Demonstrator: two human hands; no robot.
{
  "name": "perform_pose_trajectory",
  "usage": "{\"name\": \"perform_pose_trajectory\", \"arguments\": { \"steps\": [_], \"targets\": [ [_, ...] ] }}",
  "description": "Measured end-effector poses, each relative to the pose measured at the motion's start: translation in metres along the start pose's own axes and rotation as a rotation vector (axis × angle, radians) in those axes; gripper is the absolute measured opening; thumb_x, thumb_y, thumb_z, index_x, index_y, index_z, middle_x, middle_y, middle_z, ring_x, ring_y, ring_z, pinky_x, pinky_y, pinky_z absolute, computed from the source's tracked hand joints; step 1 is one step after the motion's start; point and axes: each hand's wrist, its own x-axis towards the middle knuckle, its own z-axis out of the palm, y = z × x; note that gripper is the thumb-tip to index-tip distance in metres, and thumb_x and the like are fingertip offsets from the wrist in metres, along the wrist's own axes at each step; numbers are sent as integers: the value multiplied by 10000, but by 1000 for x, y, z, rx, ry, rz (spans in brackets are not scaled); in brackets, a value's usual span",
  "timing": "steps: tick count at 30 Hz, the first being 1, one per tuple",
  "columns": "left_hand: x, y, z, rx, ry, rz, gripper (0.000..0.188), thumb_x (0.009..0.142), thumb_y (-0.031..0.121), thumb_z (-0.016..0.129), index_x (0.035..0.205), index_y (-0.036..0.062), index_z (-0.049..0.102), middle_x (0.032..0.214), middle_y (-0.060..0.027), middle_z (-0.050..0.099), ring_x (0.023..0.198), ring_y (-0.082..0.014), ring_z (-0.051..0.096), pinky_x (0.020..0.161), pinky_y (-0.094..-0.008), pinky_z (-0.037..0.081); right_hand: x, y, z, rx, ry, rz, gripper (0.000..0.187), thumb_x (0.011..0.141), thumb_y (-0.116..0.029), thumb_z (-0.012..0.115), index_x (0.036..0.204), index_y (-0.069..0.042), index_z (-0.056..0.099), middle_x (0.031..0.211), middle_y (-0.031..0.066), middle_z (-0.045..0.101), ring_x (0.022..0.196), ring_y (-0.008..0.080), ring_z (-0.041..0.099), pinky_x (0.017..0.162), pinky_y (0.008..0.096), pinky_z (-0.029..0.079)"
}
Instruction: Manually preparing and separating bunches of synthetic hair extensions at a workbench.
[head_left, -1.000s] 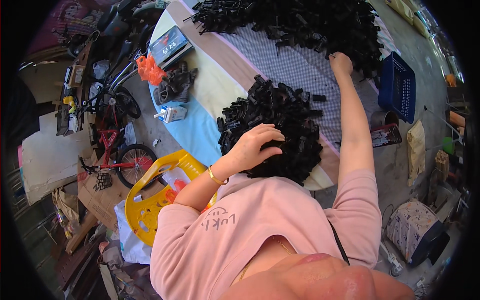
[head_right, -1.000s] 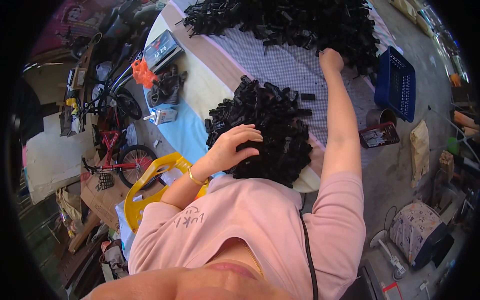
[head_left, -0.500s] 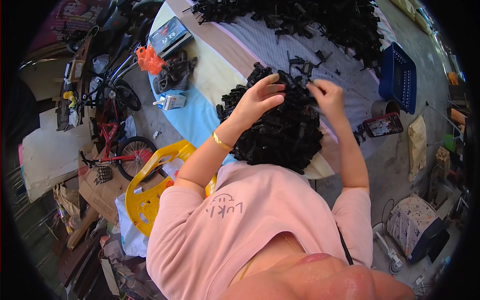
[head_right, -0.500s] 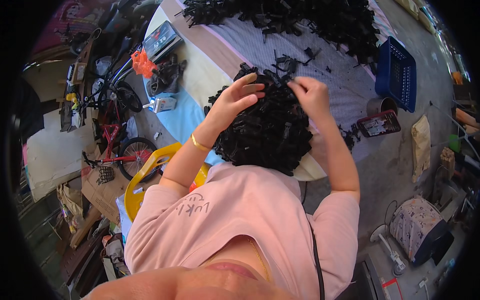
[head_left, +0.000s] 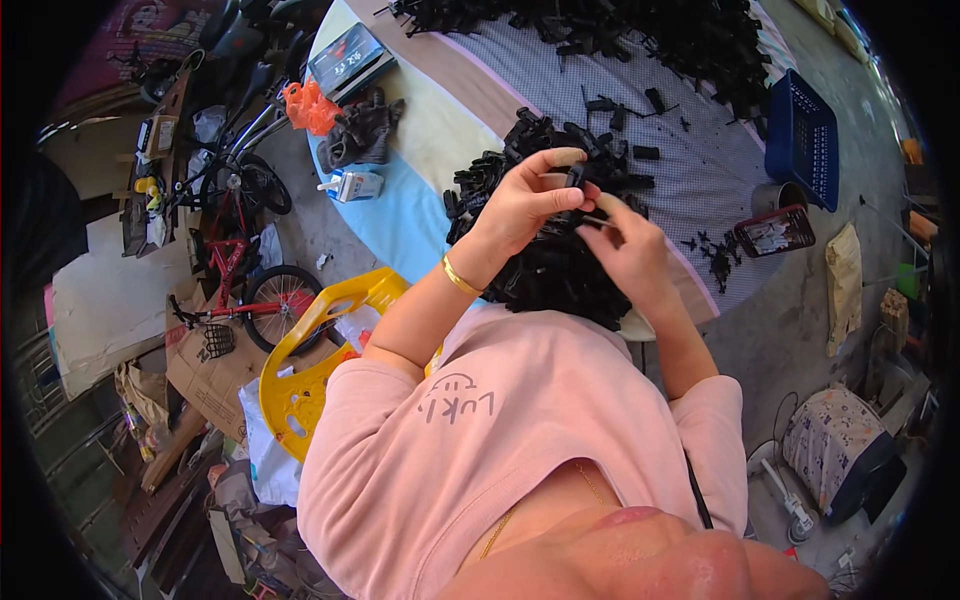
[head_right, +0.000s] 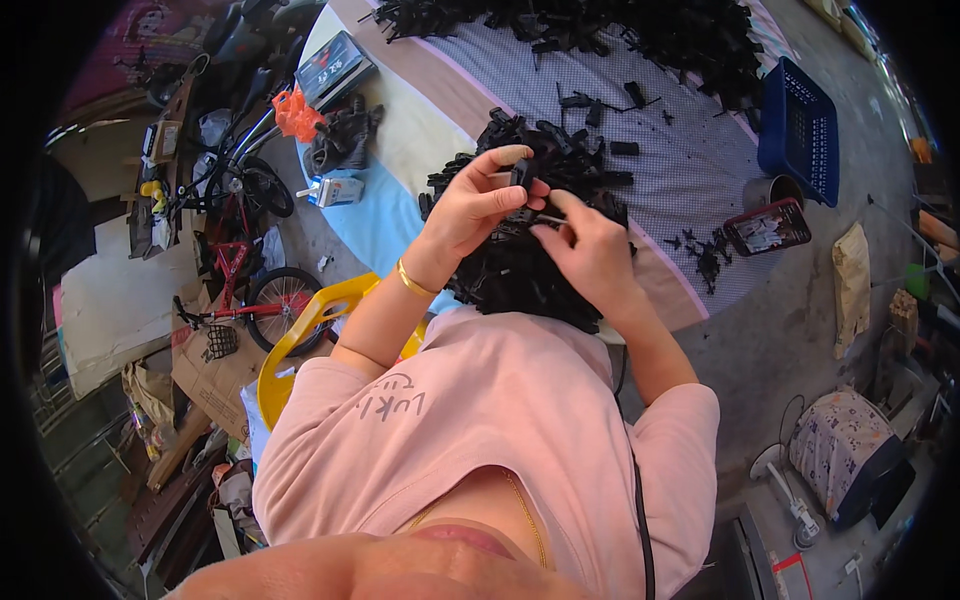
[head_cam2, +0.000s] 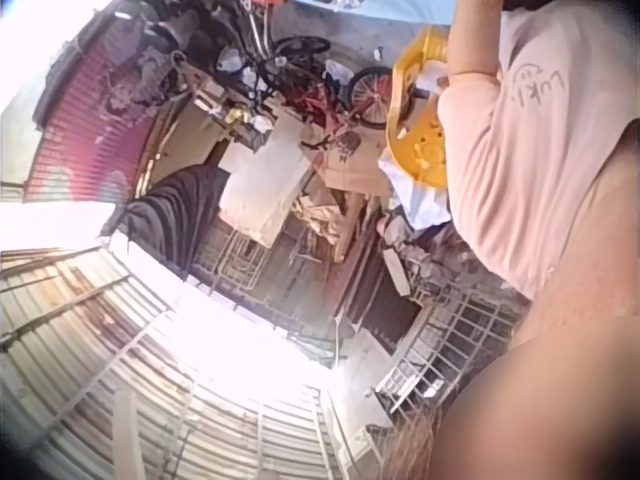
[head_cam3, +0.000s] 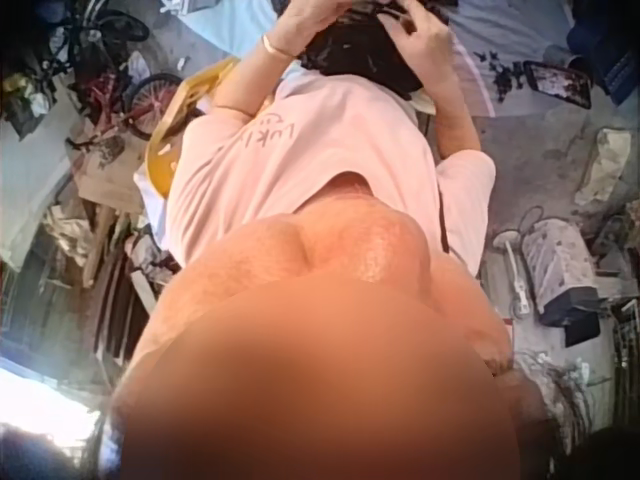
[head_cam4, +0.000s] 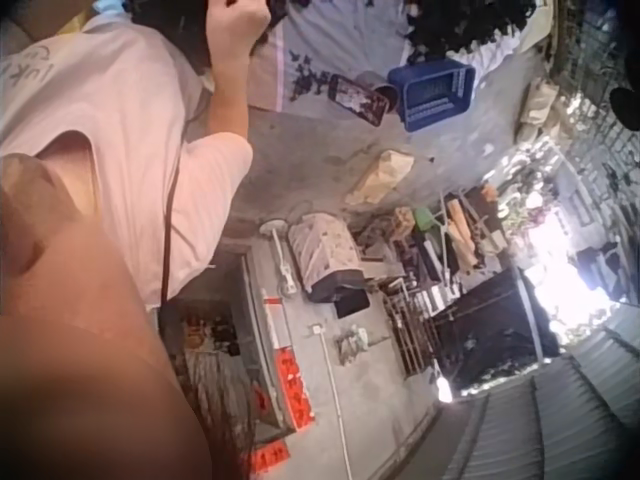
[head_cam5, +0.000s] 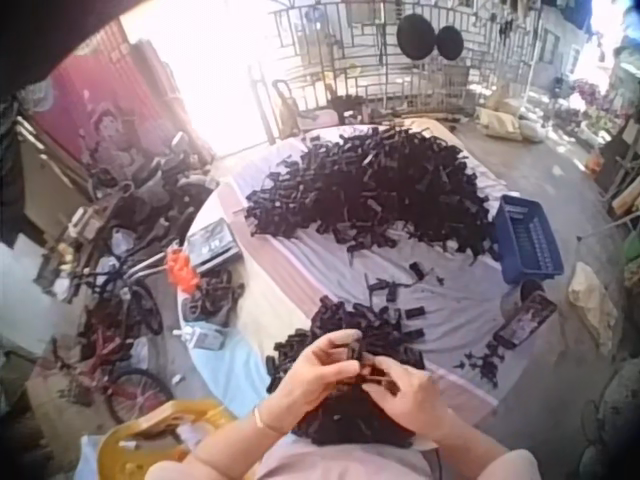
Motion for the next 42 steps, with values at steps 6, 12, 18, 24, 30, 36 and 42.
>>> {"name": "perform_pose_trajectory", "arguments": {
  "steps": [6,12,18,24,30,36,42],
  "targets": [
    [-15,6,24,388,180,160,433,707,-5,704,1084,32,495,949,-74,591,842,-136,595,770,-256,484,0,-15,-13,452,6,89,137,883,-94,502,916,8,587,647,-24,506,585,22,433,510,164,334],
    [-20,0,27,834,231,264,445,672,35,736,1074,29,543,929,-24,595,817,-88,555,744,-230,459,9,-18,-5,386,-39,55,132,880,-117,529,865,3,583,635,-14,522,570,31,453,508,170,353],
    [-28,-4,32,656,220,272,341,753,9,666,1082,3,575,991,-33,605,859,-82,562,761,-219,469,9,-19,-6,322,-69,67,135,877,-119,531,836,-1,582,613,-5,530,562,42,473,507,185,370],
    [-32,-5,35,797,277,355,236,769,12,649,1003,-4,616,915,-33,634,842,-80,570,735,-214,479,7,-17,0,373,-85,82,143,888,-134,519,835,-16,580,609,-25,513,525,24,426,470,175,321],
    [-29,-1,32,1304,282,668,159,749,29,655,905,3,633,841,-67,647,804,-130,599,720,-247,477,8,-12,6,666,-187,341,158,908,-165,492,831,-49,567,614,-53,476,498,-4,358,437,151,264],
    [-25,-2,38,446,298,315,280,850,98,540,1111,14,484,976,-144,606,864,-209,613,769,-317,496,12,-17,-3,456,-62,46,135,832,-144,607,887,-22,587,680,-17,533,567,35,433,456,180,321],
    [-27,3,27,-321,133,-70,312,921,152,436,1213,46,408,1111,-169,533,948,-235,588,872,-384,485,9,-19,-11,188,111,-245,125,710,-19,695,813,-37,626,734,-3,568,503,15,359,428,166,256]
  ]
}}
